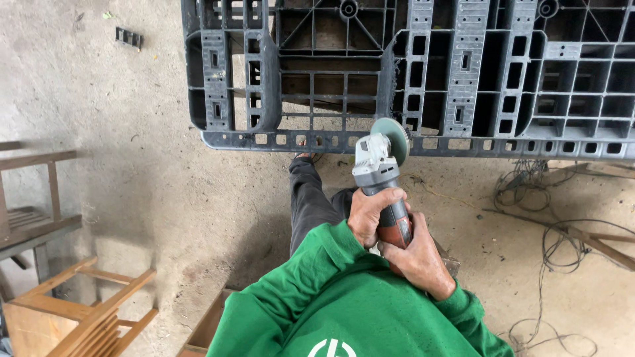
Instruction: The person uses an angle grinder to cut a section of a black plastic pallet, then places the tool on a wooden workbench next to a red power drill and other hand tools.
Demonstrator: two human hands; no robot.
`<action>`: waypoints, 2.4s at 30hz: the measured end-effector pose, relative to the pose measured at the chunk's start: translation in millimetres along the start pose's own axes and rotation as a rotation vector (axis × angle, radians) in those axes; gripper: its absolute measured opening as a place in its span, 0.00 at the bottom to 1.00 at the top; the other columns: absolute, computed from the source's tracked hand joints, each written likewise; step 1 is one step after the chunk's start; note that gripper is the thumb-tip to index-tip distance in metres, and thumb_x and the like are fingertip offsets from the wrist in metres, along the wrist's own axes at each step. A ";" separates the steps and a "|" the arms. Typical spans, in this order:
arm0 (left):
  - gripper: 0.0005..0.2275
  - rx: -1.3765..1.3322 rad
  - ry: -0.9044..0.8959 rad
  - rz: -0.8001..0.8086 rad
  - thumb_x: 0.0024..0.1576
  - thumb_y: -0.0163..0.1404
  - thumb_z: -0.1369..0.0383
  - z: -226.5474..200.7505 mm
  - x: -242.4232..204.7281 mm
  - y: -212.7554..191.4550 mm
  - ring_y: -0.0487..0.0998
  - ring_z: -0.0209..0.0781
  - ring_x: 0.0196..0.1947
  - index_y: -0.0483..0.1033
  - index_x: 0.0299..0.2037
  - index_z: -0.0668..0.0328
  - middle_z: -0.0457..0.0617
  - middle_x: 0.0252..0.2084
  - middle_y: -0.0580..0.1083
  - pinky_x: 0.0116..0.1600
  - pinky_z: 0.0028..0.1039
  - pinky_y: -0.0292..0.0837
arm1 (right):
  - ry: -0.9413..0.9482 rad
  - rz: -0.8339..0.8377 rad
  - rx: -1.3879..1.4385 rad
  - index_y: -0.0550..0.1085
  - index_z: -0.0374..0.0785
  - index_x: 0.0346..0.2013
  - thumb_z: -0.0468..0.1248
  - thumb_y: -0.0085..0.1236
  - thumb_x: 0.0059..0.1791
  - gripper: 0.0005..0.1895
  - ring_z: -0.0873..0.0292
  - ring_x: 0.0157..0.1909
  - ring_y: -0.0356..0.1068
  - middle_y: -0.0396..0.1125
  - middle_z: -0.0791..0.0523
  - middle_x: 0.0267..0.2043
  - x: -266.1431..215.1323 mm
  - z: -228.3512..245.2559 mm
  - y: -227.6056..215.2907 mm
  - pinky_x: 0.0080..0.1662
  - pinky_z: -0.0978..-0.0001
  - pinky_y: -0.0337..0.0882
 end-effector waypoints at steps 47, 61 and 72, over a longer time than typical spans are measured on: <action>0.15 0.337 -0.011 0.024 0.50 0.63 0.63 -198.3 36.3 -48.3 0.78 0.37 0.33 0.77 0.40 0.66 0.49 0.34 0.76 0.40 0.31 0.77 | 0.011 0.427 0.921 0.65 0.34 0.54 0.43 0.64 0.42 0.31 0.58 0.32 0.73 0.68 0.52 0.39 108.3 120.8 114.0 0.33 0.63 0.77; 0.12 0.393 0.014 -0.180 0.50 0.61 0.62 -196.5 35.4 -47.6 0.75 0.37 0.26 0.76 0.34 0.63 0.48 0.28 0.74 0.31 0.31 0.73 | 0.154 0.645 1.002 0.66 0.36 0.52 0.45 0.60 0.44 0.26 0.57 0.31 0.71 0.68 0.52 0.37 124.8 102.8 113.8 0.31 0.62 0.74; 0.12 0.449 -0.094 -0.219 0.51 0.59 0.62 -196.4 16.4 -50.2 0.72 0.38 0.22 0.77 0.32 0.66 0.50 0.24 0.74 0.25 0.32 0.70 | 0.157 0.645 1.098 0.66 0.35 0.51 0.44 0.60 0.45 0.24 0.57 0.31 0.70 0.68 0.52 0.38 103.3 100.5 127.9 0.32 0.63 0.72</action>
Point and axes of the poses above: each hand's wrist, its own x-axis towards the middle knuckle, its own y-axis out of the palm, z = x × y, the point moved 3 cm from there along x, towards the middle knuckle
